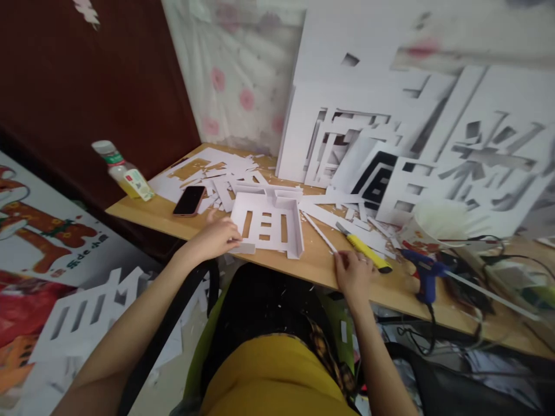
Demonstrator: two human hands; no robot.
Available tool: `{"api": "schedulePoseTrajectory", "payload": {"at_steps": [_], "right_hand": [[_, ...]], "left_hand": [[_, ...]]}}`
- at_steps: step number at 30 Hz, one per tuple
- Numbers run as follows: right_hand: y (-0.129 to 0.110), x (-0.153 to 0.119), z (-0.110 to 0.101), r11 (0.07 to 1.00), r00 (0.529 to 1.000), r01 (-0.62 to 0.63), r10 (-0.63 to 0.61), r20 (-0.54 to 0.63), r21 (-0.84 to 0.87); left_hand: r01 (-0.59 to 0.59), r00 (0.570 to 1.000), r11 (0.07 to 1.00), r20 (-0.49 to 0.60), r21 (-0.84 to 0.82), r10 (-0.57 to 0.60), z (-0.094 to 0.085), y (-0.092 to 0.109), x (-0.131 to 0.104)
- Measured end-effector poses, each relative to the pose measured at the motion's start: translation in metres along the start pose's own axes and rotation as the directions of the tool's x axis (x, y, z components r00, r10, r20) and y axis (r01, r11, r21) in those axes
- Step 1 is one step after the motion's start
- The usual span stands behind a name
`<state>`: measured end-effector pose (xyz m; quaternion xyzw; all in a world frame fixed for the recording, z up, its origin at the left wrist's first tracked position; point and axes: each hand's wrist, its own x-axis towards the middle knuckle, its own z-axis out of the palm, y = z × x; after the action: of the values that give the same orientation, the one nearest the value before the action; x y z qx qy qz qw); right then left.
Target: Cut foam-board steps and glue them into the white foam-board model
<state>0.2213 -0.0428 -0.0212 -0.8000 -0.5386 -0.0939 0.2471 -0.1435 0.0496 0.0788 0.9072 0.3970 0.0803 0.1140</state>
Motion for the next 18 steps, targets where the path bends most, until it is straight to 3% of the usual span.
{"api": "schedulePoseTrajectory", "payload": {"at_steps": [4,14,18], "right_hand": [[0.001,0.000,0.000,1.000,1.000,-0.003,0.003,0.008,0.019],[-0.002,0.000,-0.005,0.995,0.997,-0.023,0.016,0.071,0.101],[-0.002,0.000,-0.009,0.990,0.997,-0.024,0.015,0.071,0.136]], "left_hand": [[0.071,0.997,0.997,-0.012,-0.009,-0.072,0.007,-0.007,-0.007],[0.112,0.982,0.993,-0.147,-0.040,-0.117,0.019,-0.015,-0.015],[0.088,0.960,0.996,-0.266,-0.025,-0.091,0.028,-0.019,-0.020]]}}
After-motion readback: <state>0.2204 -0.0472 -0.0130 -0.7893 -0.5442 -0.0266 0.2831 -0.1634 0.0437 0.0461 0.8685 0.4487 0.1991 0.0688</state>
